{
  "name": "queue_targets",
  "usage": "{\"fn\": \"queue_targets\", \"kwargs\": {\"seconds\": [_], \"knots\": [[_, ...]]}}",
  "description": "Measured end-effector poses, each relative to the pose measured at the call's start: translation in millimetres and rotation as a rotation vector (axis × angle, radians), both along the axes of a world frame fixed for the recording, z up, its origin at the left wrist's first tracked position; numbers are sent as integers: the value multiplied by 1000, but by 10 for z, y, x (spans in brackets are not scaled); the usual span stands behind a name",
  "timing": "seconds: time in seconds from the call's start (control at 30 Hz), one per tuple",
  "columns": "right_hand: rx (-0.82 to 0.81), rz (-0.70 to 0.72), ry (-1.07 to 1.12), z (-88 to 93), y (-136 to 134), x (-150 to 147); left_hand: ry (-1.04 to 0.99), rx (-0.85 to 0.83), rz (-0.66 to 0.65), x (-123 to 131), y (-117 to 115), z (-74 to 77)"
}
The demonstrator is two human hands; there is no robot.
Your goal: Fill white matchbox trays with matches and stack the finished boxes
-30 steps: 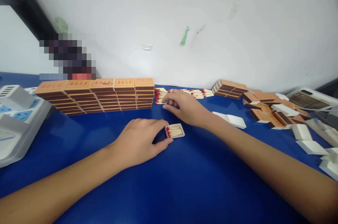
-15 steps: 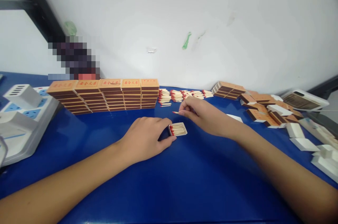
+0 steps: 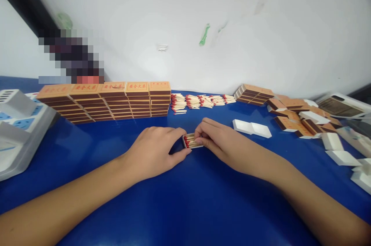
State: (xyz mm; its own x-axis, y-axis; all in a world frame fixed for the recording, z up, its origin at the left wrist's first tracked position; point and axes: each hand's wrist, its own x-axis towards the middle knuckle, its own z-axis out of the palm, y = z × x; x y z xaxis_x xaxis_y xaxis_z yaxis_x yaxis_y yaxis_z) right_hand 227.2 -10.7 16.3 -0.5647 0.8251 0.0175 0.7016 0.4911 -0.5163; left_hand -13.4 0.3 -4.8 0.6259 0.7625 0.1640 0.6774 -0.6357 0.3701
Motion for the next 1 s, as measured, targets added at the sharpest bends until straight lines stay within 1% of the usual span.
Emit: {"fn": "queue_targets", "kwargs": {"seconds": [0.27,0.4,0.53,0.67,0.8,1.0], "knots": [[47,-26,27,38,-28,-6,0,-8,13,3,-12,12],[95,-26,36,0,-14,-5,0,-7,9,8,6,8],[82,6,22,-39,-16,3,4,-15,6,11,6,7],[132,-48,63,-16,36,28,13,-18,5,6,-2,5],[207,-73,64,-30,276,12,20,-17,5,3,1,-4],[286,-52,68,-185,811,-173,44,-22,13,11,-4,1]]}}
